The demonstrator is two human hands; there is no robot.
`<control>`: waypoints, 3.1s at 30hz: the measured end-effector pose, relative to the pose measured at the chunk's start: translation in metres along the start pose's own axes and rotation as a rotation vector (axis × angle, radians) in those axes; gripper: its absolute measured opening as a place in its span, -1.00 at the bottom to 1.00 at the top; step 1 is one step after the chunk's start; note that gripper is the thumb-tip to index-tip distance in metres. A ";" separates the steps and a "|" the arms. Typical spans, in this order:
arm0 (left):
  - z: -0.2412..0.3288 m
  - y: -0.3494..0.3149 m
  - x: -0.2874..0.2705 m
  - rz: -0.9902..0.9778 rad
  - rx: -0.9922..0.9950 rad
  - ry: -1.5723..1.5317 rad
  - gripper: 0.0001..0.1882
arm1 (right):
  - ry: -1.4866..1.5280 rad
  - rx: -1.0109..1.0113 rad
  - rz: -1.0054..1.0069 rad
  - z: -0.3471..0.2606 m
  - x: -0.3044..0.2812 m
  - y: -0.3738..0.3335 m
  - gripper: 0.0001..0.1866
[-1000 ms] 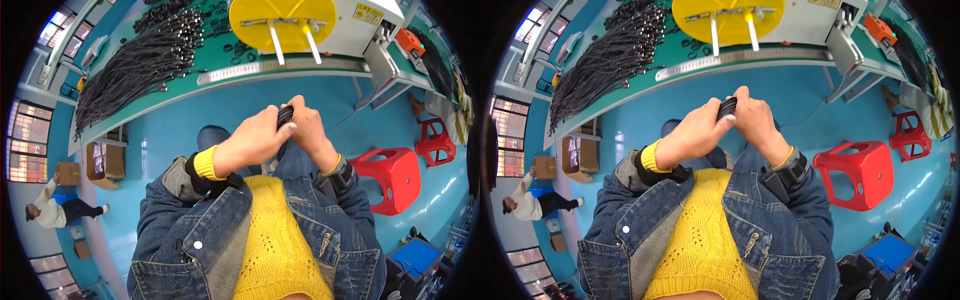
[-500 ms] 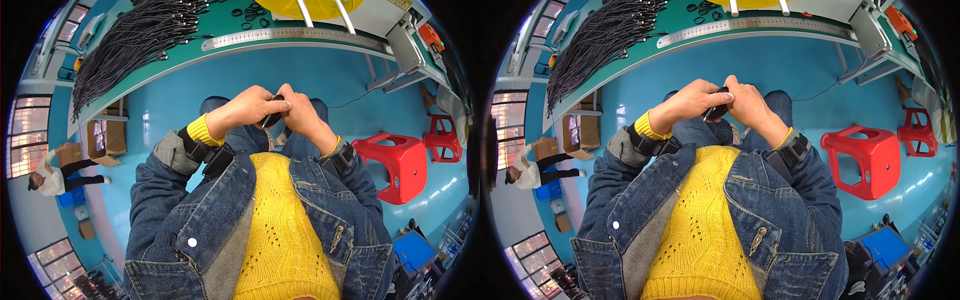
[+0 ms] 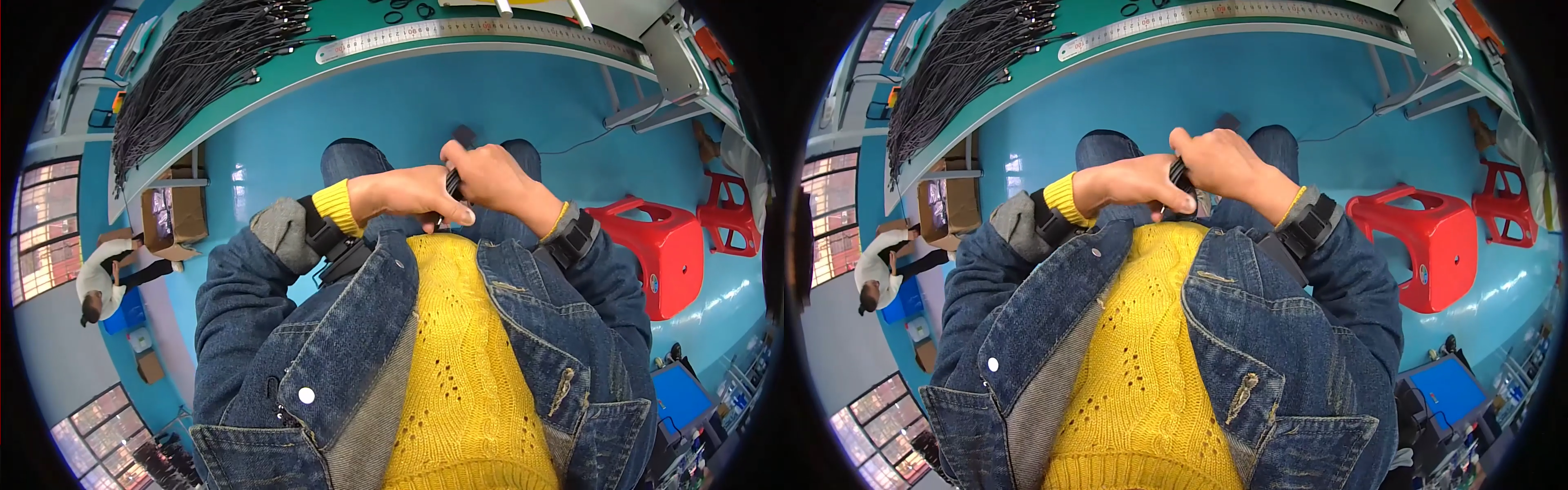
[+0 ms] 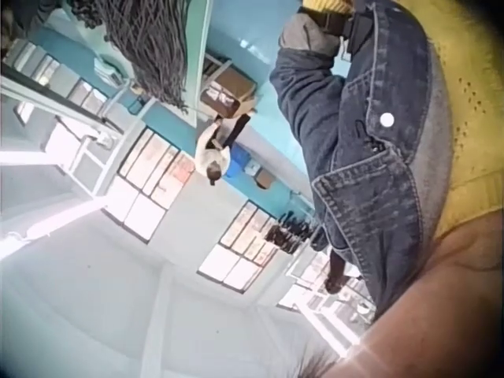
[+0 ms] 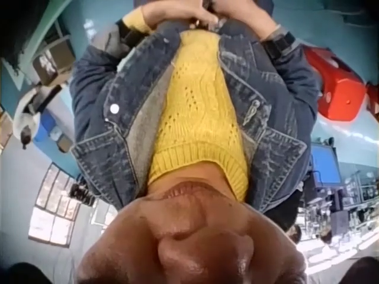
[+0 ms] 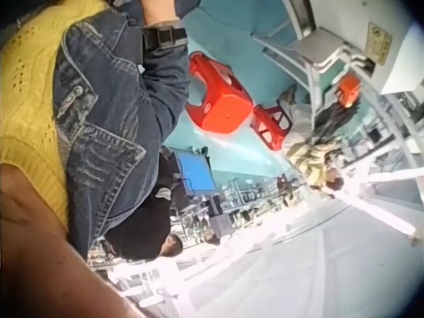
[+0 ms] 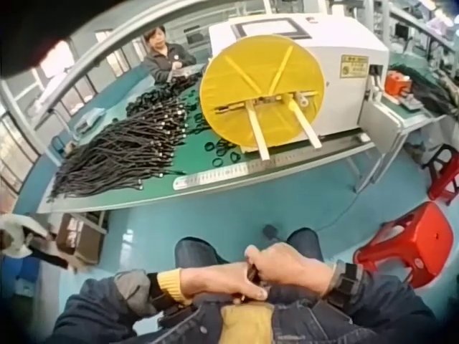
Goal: The person picks up a cable from a pile, winds it around the spindles of a machine, and removes the coiled cable before securing it with a rubber band.
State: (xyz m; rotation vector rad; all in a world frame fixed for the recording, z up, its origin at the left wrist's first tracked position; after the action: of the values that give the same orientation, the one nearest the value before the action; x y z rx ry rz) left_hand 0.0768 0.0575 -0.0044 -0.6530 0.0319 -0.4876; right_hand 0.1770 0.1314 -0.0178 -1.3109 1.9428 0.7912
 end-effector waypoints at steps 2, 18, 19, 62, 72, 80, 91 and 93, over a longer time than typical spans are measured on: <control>-0.001 -0.004 0.000 -0.052 0.104 -0.039 -0.72 | 0.540 0.112 0.103 0.000 0.002 -0.001 -0.86; -0.024 0.002 -0.013 0.160 -0.064 -0.035 -0.80 | -0.150 0.039 0.183 0.006 0.031 0.010 -0.84; -0.029 0.001 -0.011 0.205 -0.024 0.045 -0.81 | -0.172 0.018 0.188 0.003 0.032 0.010 -0.84; -0.038 -0.064 -0.087 0.490 0.812 -0.825 -0.78 | 1.046 0.359 -0.036 -0.042 -0.025 0.123 -0.84; -0.025 -0.027 -0.051 0.365 0.478 -0.437 -0.85 | 1.465 0.445 -0.016 -0.019 -0.001 0.028 -0.83; -0.009 -0.005 -0.052 0.478 0.389 -0.258 -0.89 | 1.504 0.615 -0.242 0.001 0.001 -0.019 -0.81; 0.009 -0.003 -0.024 0.449 0.251 0.451 -0.72 | 0.239 0.107 0.083 -0.016 -0.047 0.011 -0.45; 0.008 -0.002 -0.024 0.457 0.236 0.449 -0.69 | 0.047 0.015 0.126 -0.015 -0.040 0.014 -0.40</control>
State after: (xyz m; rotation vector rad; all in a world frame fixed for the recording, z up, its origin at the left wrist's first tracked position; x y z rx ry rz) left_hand 0.0558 0.0716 -0.0001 -0.2794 0.5299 -0.1819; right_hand 0.1723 0.1465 0.0244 -1.2174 2.0807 0.8112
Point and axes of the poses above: each hand's wrist, its own y-axis towards the middle knuckle, its own x-axis out of the palm, z = x × y, the point moved 3 cm from there along y, towards the middle knuckle, and after that the axes turned 2 degrees about x, right-handed, at the moved point
